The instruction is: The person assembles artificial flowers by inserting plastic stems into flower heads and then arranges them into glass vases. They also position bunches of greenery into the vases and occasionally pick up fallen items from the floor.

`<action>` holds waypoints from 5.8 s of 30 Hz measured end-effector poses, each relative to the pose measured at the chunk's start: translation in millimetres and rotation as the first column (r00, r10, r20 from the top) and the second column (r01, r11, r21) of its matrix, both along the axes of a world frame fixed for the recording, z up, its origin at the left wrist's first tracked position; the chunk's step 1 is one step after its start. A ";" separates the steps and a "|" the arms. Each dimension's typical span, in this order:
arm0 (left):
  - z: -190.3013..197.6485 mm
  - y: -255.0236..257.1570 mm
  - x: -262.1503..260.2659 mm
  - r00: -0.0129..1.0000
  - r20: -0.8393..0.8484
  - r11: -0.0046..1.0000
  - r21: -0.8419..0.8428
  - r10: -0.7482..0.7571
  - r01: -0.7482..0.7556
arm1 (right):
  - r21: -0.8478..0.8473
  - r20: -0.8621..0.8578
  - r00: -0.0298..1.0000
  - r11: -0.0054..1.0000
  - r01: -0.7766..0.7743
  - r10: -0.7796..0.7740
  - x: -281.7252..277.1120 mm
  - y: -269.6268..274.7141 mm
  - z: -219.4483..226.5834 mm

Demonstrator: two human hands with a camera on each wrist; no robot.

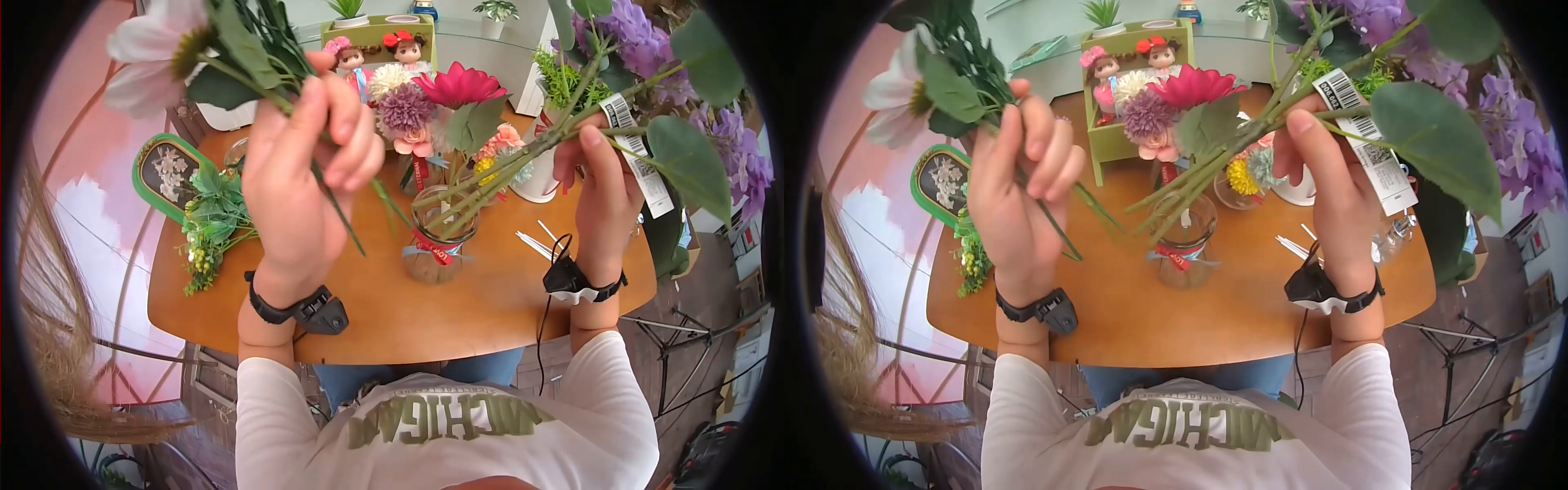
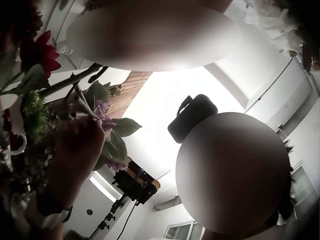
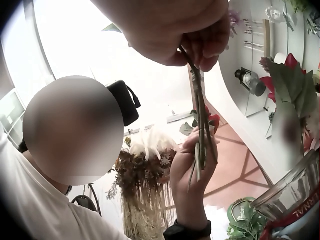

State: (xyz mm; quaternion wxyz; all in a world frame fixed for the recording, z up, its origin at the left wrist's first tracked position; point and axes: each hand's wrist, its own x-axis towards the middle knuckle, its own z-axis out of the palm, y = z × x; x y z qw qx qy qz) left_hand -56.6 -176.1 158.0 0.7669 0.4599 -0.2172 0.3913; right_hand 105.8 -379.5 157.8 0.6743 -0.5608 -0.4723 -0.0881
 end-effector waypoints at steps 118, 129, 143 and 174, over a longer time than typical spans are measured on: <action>-37.8 -47.2 14.8 0.517 0.395 -0.317 0.918 0.759 -0.236 | 0.034 -0.536 0.538 0.654 -0.756 0.650 93.3 29.9 -31.3; -47.8 -31.1 26.0 0.663 0.197 -0.102 0.979 0.722 -0.179 | -0.350 -0.346 0.731 0.642 -0.682 0.589 129.0 25.6 -62.0; -9.5 -28.7 -24.7 0.514 0.220 -0.239 0.971 0.829 -0.031 | -0.422 0.132 0.965 0.894 -0.151 0.226 107.6 -0.4 -64.0; -42.3 -31.1 4.2 0.597 0.292 -0.393 0.919 0.747 0.043 | 0.219 -0.039 0.921 0.902 -0.372 0.389 37.0 -41.1 20.9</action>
